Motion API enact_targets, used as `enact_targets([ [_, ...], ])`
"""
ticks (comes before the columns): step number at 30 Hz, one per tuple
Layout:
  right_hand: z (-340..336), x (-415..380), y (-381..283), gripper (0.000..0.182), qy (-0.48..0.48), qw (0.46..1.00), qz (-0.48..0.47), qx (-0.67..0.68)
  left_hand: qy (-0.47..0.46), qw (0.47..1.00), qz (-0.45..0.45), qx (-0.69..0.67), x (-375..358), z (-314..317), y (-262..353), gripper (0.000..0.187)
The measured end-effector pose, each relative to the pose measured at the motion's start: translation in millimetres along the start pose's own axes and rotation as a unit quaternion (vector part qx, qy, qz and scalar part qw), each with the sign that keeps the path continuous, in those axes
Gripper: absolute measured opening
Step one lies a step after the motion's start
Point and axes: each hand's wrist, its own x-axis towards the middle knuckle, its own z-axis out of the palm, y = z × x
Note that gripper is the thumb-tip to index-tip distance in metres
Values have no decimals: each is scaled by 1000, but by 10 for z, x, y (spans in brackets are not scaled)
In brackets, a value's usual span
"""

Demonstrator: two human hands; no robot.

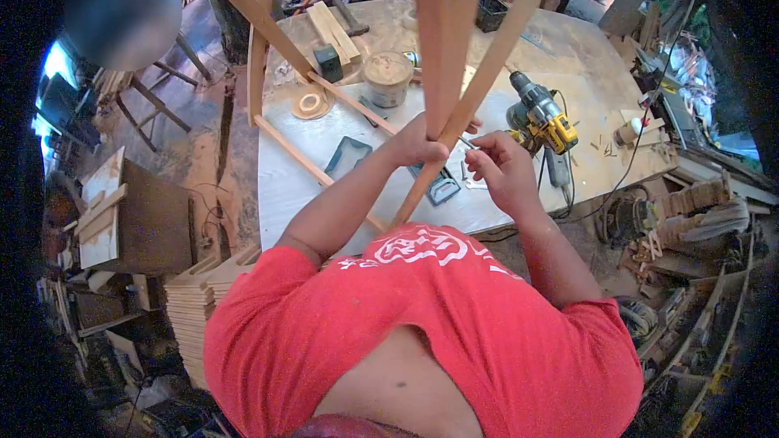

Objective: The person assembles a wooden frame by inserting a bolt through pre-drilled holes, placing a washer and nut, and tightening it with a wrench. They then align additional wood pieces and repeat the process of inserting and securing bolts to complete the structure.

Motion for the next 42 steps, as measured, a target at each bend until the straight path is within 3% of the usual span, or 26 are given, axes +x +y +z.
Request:
enact_targets([
  [1,18,8,-17,10,1,1000,3,-9,-40,998,-7,-39,1,-21,-60,84],
  [3,61,-16,-56,8,26,999,3,-40,-6,999,6,-37,-4,11,-76,73],
  [5,107,-27,-129,6,31,996,18,-79,1,997,-77,3,21,21,92,69],
  [6,122,-19,-147,6,41,993,25,-103,4,1000,-23,-18,41,21,95,63],
  [10,208,-27,-252,7,75,983,58,-157,-15,998,-29,-48,110,50,114,63],
  [12,223,-53,-314,10,100,981,74,-151,-24,999,-17,30,165,66,105,58],
  [15,187,-117,-353,10,116,981,90,-123,-28,998,-21,43,178,146,192,54],
  [19,89,-143,-167,12,112,987,77,-90,-42,996,-44,65,229,161,178,54],
  [24,-4,-132,-54,14,108,989,89,-51,-32,973,-61,219,306,232,174,56],
  [33,-313,-105,242,16,88,987,133,14,-25,936,-110,332,458,448,71,61],
  [42,-590,-5,428,18,19,998,57,-10,0,943,-122,311,511,526,50,60],
])
